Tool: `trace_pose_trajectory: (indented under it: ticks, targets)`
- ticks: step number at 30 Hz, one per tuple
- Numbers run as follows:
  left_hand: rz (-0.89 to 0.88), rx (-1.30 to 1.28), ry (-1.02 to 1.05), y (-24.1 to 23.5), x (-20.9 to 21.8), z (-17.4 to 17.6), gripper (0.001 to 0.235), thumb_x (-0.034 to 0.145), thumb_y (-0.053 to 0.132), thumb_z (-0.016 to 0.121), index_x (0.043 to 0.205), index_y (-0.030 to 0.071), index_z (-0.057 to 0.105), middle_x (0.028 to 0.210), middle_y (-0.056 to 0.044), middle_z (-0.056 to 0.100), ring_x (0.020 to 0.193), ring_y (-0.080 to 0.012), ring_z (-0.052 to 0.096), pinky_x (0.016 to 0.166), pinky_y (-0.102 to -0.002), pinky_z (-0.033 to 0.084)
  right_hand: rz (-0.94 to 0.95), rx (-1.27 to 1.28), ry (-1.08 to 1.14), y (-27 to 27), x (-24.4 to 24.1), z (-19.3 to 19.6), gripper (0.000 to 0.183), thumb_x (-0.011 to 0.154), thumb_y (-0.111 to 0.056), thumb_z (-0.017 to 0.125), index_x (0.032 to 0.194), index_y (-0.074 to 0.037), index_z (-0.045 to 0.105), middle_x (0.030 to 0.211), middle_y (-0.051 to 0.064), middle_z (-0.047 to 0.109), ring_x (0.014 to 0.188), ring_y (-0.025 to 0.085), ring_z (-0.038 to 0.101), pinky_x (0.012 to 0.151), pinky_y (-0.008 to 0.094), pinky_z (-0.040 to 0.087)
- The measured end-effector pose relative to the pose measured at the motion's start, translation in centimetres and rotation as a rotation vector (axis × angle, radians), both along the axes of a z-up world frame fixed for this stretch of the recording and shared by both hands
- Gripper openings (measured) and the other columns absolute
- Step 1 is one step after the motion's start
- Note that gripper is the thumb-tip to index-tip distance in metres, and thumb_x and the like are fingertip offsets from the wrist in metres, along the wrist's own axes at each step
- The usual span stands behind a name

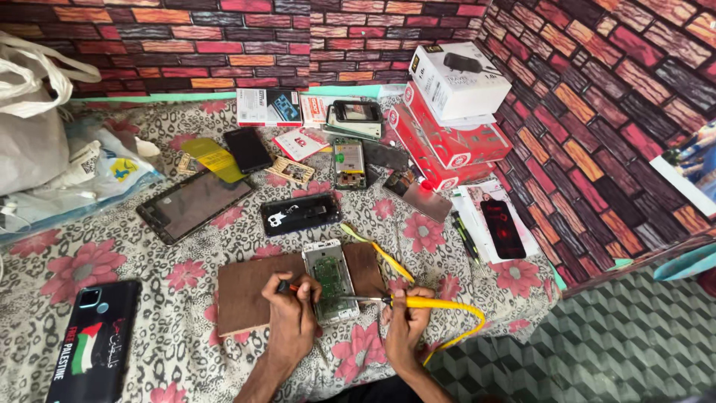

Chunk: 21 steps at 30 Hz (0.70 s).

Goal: The person uses a soldering iron and a small screwdriver to work on a mobile phone motherboard placed on a wooden block. They repeatedly apply heat to specific points on the circuit board while manipulating components with the screwdriver.

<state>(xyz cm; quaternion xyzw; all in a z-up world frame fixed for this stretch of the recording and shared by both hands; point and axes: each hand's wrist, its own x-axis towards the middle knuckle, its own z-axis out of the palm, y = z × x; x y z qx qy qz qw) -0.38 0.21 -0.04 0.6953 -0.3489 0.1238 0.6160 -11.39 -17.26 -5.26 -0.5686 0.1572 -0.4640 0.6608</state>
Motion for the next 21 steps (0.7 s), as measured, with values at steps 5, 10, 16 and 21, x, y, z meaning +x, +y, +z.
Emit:
trace_pose_trajectory:
  ticks: [5,10,16,21]
  targets:
    - [-0.024,0.056,0.039,-0.3,0.8,-0.6,0.012,0.110,0.010,0.030,0.114,0.008,0.019,0.075,-0.006,0.059,0.052,-0.0161,0.050,0.070,-0.036,0.047,-0.031,0.026,0.002,-0.5,0.2,0.1,0.018,0.101,-0.004,0.056,0.101,-0.009,0.039,0.068,0.002,0.047,0.050,0.006,0.042,0.042,0.022,0.036]
    - [-0.003,0.002,0.002,-0.3,0.8,-0.4,0.018,0.110,0.011,0.032,0.119,0.007,0.017,0.073,-0.006,0.059,0.055,-0.0170,0.049,0.066,-0.037,0.045,-0.005,0.095,-0.068,-0.2,0.2,0.3,0.018,0.100,-0.004,0.056,0.102,-0.008,0.038,0.070,0.002,0.046,0.050,0.007,0.042,0.042,0.024,0.038]
    - [0.002,-0.008,-0.019,-0.2,0.5,0.1,0.019,0.110,0.011,0.033,0.118,0.006,0.017,0.074,-0.007,0.058,0.057,-0.0179,0.049,0.071,-0.039,0.045,-0.022,0.128,0.025,0.1,0.3,1.5,0.015,0.104,-0.011,0.053,0.103,-0.008,0.039,0.065,0.004,0.044,0.049,0.011,0.047,0.045,0.025,0.038]
    - [-0.035,0.016,0.085,-0.1,0.6,-0.1,0.019,0.109,0.012,0.034,0.116,0.006,0.017,0.075,-0.006,0.059,0.055,-0.0169,0.051,0.072,-0.038,0.047,0.010,0.044,0.001,0.1,0.6,2.0,0.018,0.104,-0.014,0.056,0.104,-0.008,0.039,0.070,0.002,0.045,0.054,0.009,0.047,0.049,0.027,0.045]
